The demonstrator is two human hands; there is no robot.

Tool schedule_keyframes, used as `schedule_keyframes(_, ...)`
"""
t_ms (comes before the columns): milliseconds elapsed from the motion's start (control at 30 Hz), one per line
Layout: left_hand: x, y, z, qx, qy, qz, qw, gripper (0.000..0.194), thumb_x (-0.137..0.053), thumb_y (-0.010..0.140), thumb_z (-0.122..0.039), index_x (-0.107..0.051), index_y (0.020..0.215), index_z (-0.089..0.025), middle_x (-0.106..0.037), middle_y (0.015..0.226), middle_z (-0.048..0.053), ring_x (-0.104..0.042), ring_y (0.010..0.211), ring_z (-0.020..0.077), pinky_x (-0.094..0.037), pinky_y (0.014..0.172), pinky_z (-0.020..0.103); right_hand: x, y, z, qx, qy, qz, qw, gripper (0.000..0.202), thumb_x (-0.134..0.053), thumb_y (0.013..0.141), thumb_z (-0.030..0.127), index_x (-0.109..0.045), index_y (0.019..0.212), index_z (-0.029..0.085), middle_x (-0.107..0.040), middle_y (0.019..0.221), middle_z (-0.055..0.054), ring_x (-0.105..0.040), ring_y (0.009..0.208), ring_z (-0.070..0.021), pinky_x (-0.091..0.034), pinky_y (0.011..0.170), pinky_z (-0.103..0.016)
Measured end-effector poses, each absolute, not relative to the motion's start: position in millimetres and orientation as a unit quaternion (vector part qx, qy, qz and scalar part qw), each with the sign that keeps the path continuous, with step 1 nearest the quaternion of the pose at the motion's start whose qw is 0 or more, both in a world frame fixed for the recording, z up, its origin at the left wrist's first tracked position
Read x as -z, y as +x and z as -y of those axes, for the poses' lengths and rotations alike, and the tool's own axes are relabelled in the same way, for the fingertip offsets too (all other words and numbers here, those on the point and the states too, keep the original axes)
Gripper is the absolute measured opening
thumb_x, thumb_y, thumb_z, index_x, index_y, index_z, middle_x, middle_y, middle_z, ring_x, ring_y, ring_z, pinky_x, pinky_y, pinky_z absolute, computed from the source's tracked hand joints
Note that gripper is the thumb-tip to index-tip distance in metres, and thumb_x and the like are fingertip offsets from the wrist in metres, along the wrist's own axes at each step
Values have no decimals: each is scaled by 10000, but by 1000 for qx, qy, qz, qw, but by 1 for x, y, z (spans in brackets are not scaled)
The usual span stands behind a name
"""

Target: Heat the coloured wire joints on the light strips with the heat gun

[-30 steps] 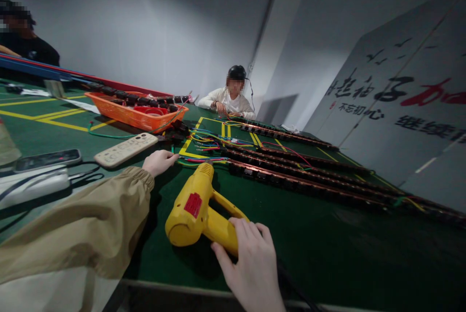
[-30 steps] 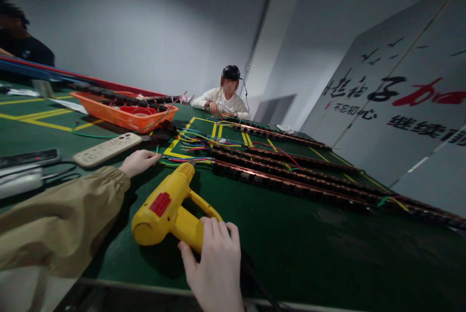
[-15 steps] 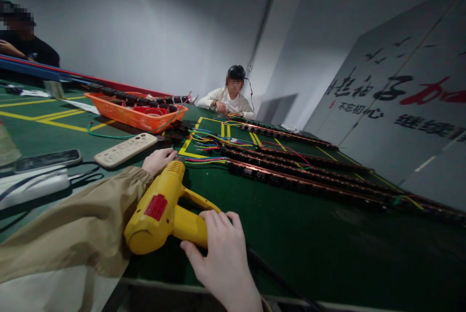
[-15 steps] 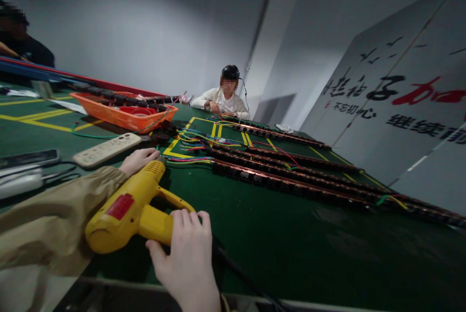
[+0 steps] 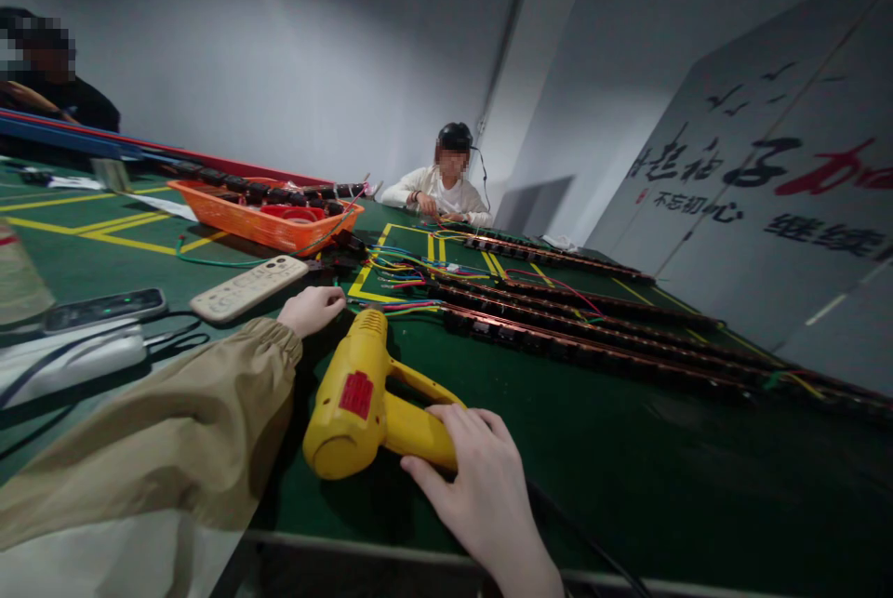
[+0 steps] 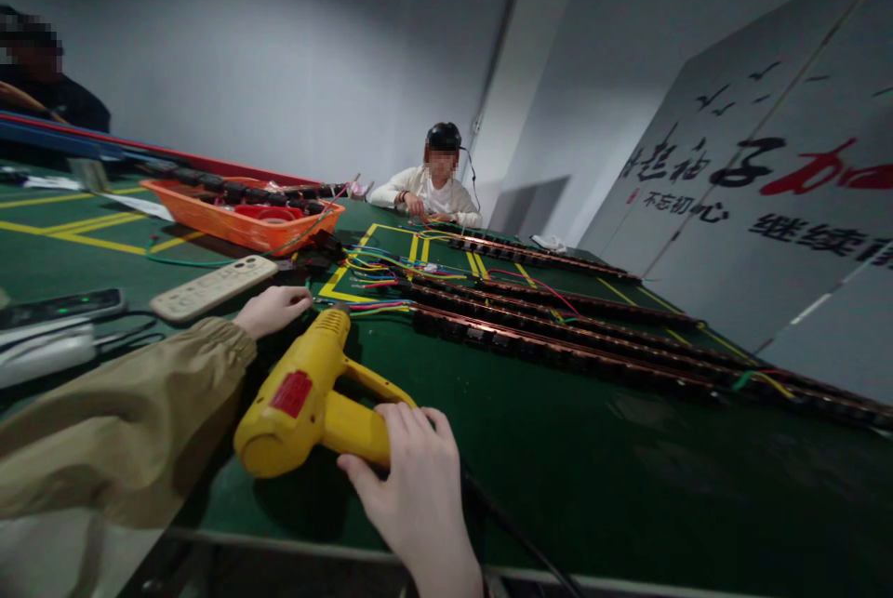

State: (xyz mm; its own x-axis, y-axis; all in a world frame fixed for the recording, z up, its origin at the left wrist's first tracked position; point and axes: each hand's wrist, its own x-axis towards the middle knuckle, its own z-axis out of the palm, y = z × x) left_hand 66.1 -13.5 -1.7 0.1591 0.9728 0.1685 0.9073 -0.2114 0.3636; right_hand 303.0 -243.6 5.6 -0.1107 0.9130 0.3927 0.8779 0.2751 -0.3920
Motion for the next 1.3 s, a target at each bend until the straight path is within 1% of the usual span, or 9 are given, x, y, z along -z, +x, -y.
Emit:
schedule_keyframes(300,-3,65,16,-157,778,-604,68,334,-367,853,-445,-631,932,-255,-653,936,74,-603,870,242,-397,654,289,2,348,247,84,-667,707,221,331,-611,775,467,-587,1010,234,-659,973,-7,-581,890,-205,-407,783,-355)
schedule_keyframes(633,-2,64,16,-188,772,-605,55,305,-401,852,-428,-638,958,-268,-659,915,43,-596,830,223,-382,633,281,5,354,251,129,-664,702,223,340,-568,797,481,-592,1007,215,-663,951,-24,-590,850,-210,-411,768,-371)
schedule_keyframes(700,-9,60,17,-227,776,-588,12,301,-387,870,-391,-633,979,-257,-653,941,38,-586,855,207,-402,689,278,4,353,251,130,-659,705,228,316,-562,798,447,-589,1010,214,-660,955,-23,-588,851,-203,-408,779,-369)
schedule_keyframes(800,-17,44,18,-291,738,-602,-92,301,-428,860,-377,-605,1057,-235,-581,1124,68,-517,1042,225,-388,867,306,2,351,252,122,-659,706,228,284,-548,798,381,-584,1021,210,-656,966,-23,-587,861,-198,-405,794,-370)
schedule_keyframes(867,-17,28,15,-286,690,-652,-131,509,-530,786,-492,-507,1227,-240,-475,1270,107,-423,1165,294,-343,957,389,2,351,253,112,-659,708,226,269,-533,801,348,-582,1028,212,-653,971,-21,-586,868,-196,-404,803,-372)
schedule_keyframes(933,-14,10,12,-220,660,-713,-84,821,-564,697,-635,-362,1356,-190,-407,1325,170,-373,1209,359,-303,992,467,2,351,254,103,-657,711,227,266,-525,806,330,-576,1040,216,-649,978,-17,-582,877,-194,-402,815,-373)
schedule_keyframes(967,-11,2,10,-172,652,-737,-41,877,-553,679,-671,-352,1358,-154,-412,1316,197,-374,1206,382,-286,996,498,2,351,254,102,-656,712,228,272,-525,807,326,-570,1052,218,-645,985,-16,-579,885,-192,-401,823,-373)
schedule_keyframes(1167,-8,-24,9,-126,592,-795,36,837,-410,702,-762,-462,1212,-100,-500,1233,232,-479,1138,363,-374,923,451,6,356,252,126,-631,717,269,410,-568,809,419,-511,1159,214,-611,1074,-43,-553,973,-206,-405,859,-368)
schedule_keyframes(1300,-20,-23,17,-191,575,-794,52,850,-508,617,-784,-504,1173,-142,-562,1173,186,-532,1073,345,-427,872,427,6,360,254,115,-587,715,362,476,-566,827,423,-448,1243,227,-565,1167,-61,-509,1069,-221,-415,904,-388)
